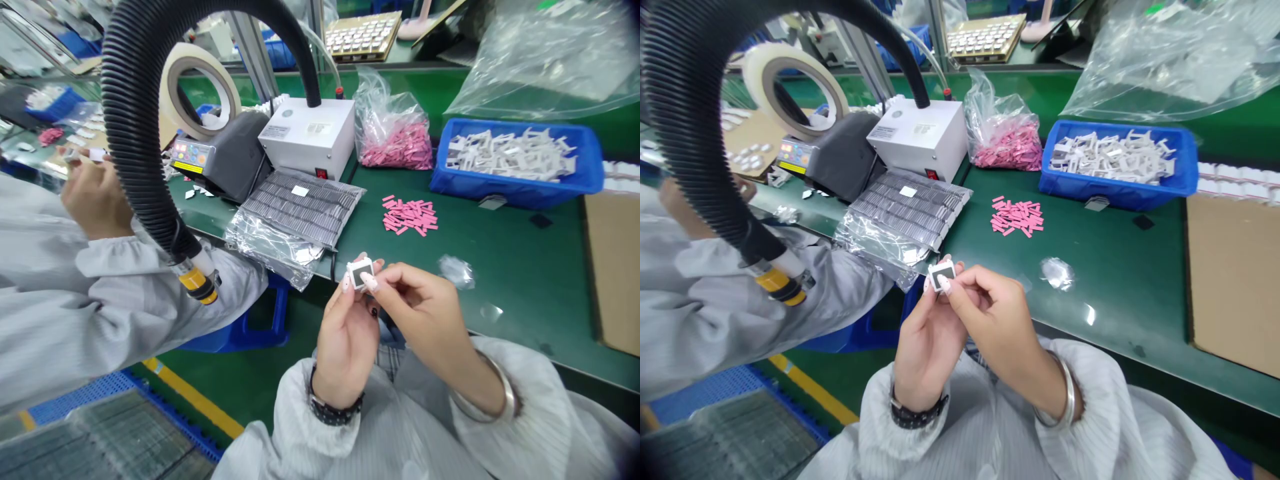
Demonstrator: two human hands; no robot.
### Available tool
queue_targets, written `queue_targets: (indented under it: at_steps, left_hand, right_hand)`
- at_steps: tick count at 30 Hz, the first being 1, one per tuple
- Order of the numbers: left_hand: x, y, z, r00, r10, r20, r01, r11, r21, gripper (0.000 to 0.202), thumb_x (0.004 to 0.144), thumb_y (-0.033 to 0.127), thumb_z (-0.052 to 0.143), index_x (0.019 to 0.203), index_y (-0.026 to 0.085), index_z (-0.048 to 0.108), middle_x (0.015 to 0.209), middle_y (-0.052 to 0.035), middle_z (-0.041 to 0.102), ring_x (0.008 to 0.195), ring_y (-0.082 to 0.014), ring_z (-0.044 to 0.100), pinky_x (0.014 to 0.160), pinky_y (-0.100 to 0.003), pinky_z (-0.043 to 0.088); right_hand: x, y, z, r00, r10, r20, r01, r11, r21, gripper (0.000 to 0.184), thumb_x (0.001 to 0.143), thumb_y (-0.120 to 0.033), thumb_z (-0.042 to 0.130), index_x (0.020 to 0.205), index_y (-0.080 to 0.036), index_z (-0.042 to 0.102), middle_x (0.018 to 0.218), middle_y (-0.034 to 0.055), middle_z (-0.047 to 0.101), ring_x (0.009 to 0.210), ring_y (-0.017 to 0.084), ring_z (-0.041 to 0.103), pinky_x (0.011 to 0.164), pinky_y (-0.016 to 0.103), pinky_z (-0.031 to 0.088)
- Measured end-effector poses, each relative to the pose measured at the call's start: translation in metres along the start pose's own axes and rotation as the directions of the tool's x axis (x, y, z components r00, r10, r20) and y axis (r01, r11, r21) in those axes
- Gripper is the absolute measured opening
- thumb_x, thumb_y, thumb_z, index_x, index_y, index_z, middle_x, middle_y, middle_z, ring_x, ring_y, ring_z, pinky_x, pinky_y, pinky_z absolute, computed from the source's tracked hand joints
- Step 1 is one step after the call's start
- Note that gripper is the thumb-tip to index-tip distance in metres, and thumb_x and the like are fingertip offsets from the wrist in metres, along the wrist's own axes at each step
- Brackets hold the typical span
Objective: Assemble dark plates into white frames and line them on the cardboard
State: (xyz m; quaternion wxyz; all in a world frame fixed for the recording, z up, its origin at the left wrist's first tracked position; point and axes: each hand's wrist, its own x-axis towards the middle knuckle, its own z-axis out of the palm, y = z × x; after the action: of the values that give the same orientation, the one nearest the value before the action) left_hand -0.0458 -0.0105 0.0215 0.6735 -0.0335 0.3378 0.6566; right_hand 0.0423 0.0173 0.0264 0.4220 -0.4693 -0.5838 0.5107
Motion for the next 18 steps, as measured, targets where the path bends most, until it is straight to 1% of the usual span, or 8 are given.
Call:
queue_targets:
  at_steps: [2,8,13,18]
  left_hand:
    - [0.0011,-0.0012,-0.0017,1.0,0.008,0.007,-0.008,1.0,0.009,0.024,0.091,0.021,0.047,0.098,0.018,0.069,0.094,-0.0038,0.071,0.094,-0.0151,0.063,0.096,-0.031,0.041]
    - [0.0031,-0.0034,-0.0052,1.0,0.027,0.007,-0.027,0.997,0.073,0.023,0.087,0.024,0.054,0.103,0.019,0.069,0.099,-0.0053,0.07,0.105,-0.0201,0.06,0.099,-0.035,0.039]
    - [0.0045,-0.0051,-0.0067,0.996,0.07,0.048,-0.074,0.994,0.086,0.021,0.086,0.024,0.056,0.101,0.019,0.07,0.099,-0.005,0.07,0.106,-0.0204,0.061,0.1,-0.035,0.039]
    - [0.0055,-0.0069,-0.008,0.993,0.089,0.075,-0.096,0.991,0.095,0.022,0.087,0.024,0.055,0.102,0.019,0.07,0.099,-0.0054,0.071,0.107,-0.0204,0.061,0.102,-0.036,0.039]
  right_hand:
    - [0.0002,-0.0005,-0.0007,1.0,0.011,-0.012,-0.011,0.999,-0.041,0.021,0.081,-0.029,0.06,0.063,-0.018,0.059,0.058,-0.0014,0.058,0.054,0.01,0.05,0.051,0.023,0.04]
    - [0.0015,0.0016,-0.002,0.999,0.02,-0.04,-0.026,0.989,-0.143,0.023,0.079,-0.03,0.06,0.06,-0.018,0.058,0.055,-0.0007,0.056,0.051,0.01,0.046,0.049,0.024,0.036]
    - [0.0026,0.0049,-0.0026,0.998,0.034,-0.046,-0.041,0.984,-0.171,0.025,0.079,-0.032,0.061,0.059,-0.017,0.058,0.054,-0.0012,0.055,0.049,0.008,0.041,0.047,0.024,0.033]
    - [0.0026,0.007,-0.0034,0.998,0.04,-0.053,-0.048,0.986,-0.159,0.024,0.078,-0.031,0.061,0.058,-0.017,0.058,0.053,-0.002,0.052,0.049,0.008,0.038,0.046,0.023,0.032]
